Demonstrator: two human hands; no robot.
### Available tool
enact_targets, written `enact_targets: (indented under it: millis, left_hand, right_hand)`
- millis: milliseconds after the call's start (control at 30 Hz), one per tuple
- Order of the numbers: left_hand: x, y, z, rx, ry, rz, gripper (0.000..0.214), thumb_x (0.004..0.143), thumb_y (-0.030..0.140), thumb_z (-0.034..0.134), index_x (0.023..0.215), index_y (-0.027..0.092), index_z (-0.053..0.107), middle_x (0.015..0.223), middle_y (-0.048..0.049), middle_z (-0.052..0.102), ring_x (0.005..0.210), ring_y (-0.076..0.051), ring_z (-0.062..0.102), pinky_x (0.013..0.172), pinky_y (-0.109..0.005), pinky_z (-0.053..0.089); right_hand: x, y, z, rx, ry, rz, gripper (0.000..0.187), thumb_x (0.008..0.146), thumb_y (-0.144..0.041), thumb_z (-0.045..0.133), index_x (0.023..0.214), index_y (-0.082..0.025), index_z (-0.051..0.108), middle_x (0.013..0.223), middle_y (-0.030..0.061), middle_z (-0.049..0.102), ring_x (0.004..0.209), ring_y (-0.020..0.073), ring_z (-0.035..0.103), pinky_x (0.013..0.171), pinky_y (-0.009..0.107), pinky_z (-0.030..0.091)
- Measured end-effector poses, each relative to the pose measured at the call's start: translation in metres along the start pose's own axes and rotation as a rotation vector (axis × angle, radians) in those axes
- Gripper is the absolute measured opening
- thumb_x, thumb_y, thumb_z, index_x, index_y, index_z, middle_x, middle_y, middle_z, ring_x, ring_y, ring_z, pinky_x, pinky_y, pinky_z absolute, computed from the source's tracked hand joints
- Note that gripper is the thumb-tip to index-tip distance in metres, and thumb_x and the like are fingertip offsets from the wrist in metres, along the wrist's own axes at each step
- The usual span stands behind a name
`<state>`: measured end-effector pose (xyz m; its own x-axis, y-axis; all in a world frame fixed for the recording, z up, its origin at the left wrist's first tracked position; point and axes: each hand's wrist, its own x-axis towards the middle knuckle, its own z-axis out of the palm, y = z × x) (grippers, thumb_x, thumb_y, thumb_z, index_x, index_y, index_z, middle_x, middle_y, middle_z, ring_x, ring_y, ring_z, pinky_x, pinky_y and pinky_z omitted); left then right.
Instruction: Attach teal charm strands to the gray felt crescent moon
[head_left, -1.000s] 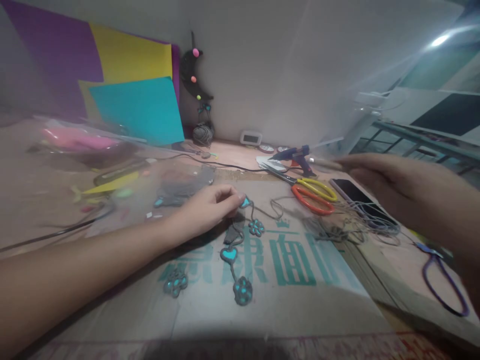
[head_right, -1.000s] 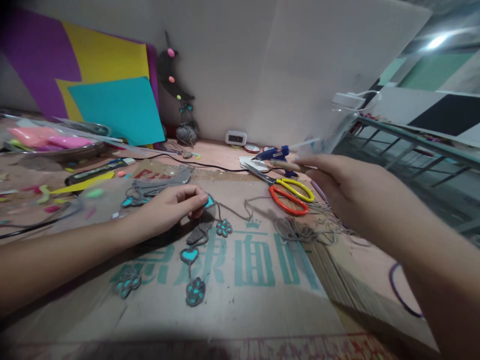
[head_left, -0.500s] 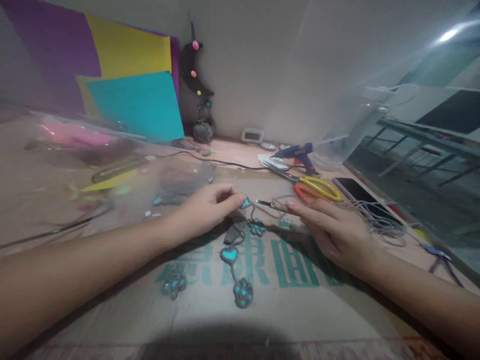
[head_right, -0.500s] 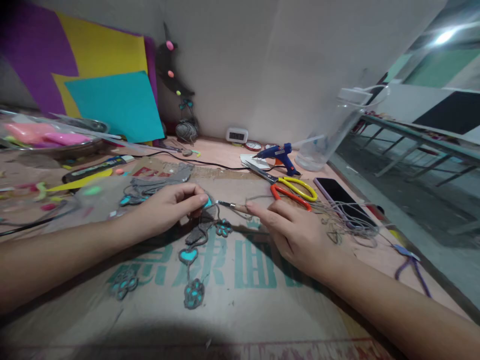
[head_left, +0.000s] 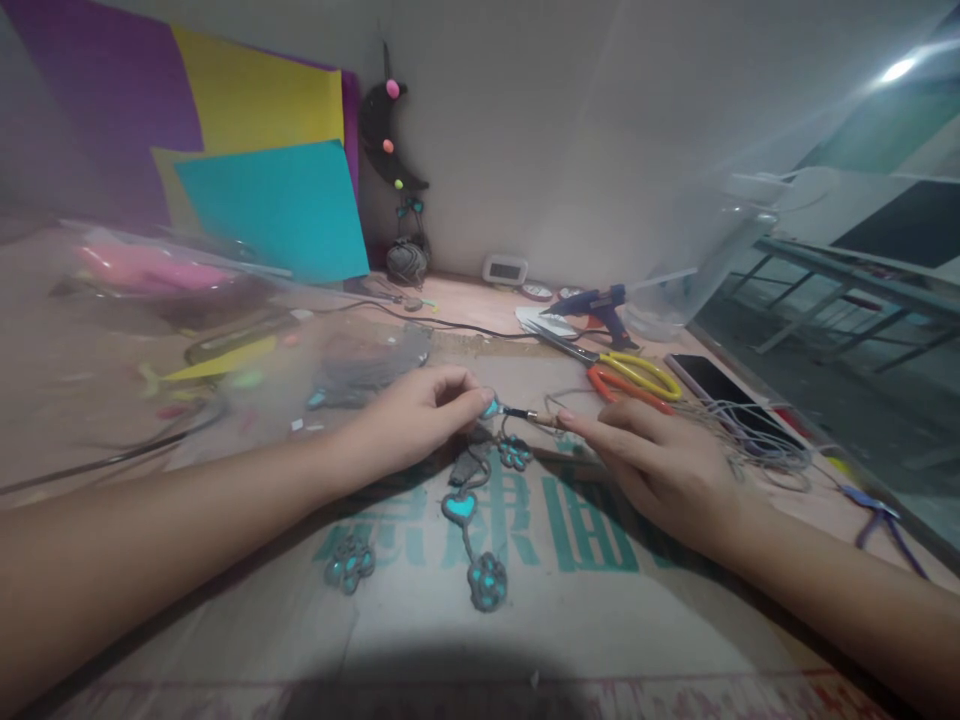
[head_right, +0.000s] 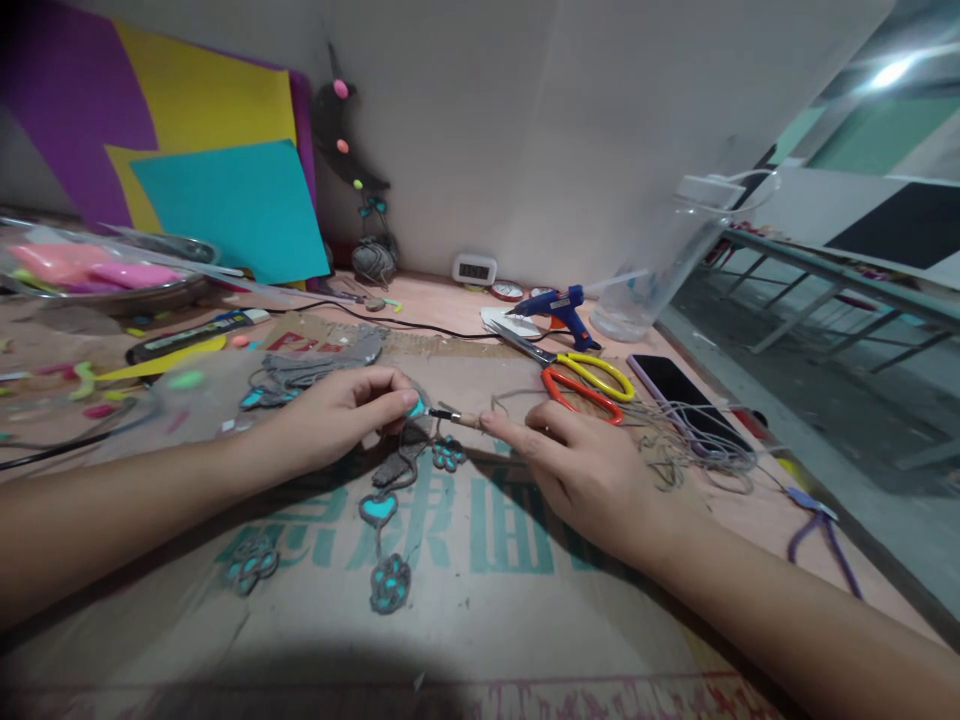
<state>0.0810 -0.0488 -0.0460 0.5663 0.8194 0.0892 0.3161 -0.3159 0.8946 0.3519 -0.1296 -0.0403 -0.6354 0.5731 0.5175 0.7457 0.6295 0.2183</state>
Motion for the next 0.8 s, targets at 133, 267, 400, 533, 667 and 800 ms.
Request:
enact_targets:
  millis: [133,267,400,533,667,800]
  left_hand:
    - [0.0,-0.003,0.0,0.017,0.001,0.02,0.034,0.092,0.045,0.052,0.072,0.018,0.057,0.065,0.002,0.055,0.055,-0.011,0.045,0.052,-0.025,0.035]
    - [-0.001,-0.005,0.0,0.077,-0.01,0.036,0.035,0.093,0.047,0.051,0.074,0.019,0.057,0.064,0.0033,0.053,0.054,-0.011,0.045,0.051,-0.024,0.034]
    - [-0.003,-0.003,0.0,0.1,-0.003,0.045,0.035,0.093,0.047,0.051,0.074,0.019,0.056,0.062,0.0042,0.05,0.053,-0.01,0.046,0.05,-0.023,0.033]
    - [-0.002,-0.004,0.0,0.084,-0.001,0.042,0.034,0.093,0.046,0.052,0.074,0.018,0.056,0.061,0.0042,0.05,0.052,-0.01,0.046,0.049,-0.023,0.034]
    - [-0.002,-0.005,0.001,0.063,-0.004,0.041,0.034,0.093,0.047,0.052,0.075,0.019,0.057,0.063,0.0036,0.052,0.052,-0.01,0.045,0.048,-0.023,0.033]
    - [-0.002,-0.003,0.0,0.044,-0.004,0.03,0.035,0.093,0.048,0.052,0.075,0.018,0.058,0.063,0.0033,0.052,0.052,-0.01,0.045,0.048,-0.023,0.034]
  right_hand:
    - [0.002,-0.001,-0.004,-0.031,-0.035,-0.034,0.042,0.095,-0.008,0.047,0.134,-0.024,0.056,0.083,0.0026,0.061,0.064,0.0156,0.054,0.057,0.027,0.041]
    - [0.004,-0.007,-0.019,-0.198,-0.048,-0.174,0.043,0.097,-0.009,0.042,0.137,-0.019,0.055,0.085,0.0055,0.064,0.066,0.0187,0.052,0.06,0.032,0.039]
    - [0.005,-0.014,-0.03,-0.342,-0.007,-0.3,0.041,0.095,-0.013,0.051,0.136,-0.016,0.059,0.093,0.0082,0.068,0.073,0.0203,0.054,0.068,0.035,0.042]
    - [0.004,-0.017,-0.031,-0.4,0.096,-0.398,0.042,0.087,-0.016,0.069,0.128,-0.016,0.066,0.09,0.0073,0.067,0.079,0.0224,0.055,0.072,0.038,0.044]
    - [0.002,-0.018,-0.029,-0.293,0.035,-0.36,0.041,0.093,-0.013,0.056,0.133,-0.015,0.061,0.089,0.0078,0.067,0.075,0.0213,0.054,0.067,0.038,0.044]
    - [0.001,-0.014,-0.023,-0.052,0.025,-0.239,0.044,0.093,-0.008,0.048,0.137,-0.013,0.055,0.081,0.0057,0.064,0.067,0.0187,0.053,0.059,0.033,0.04]
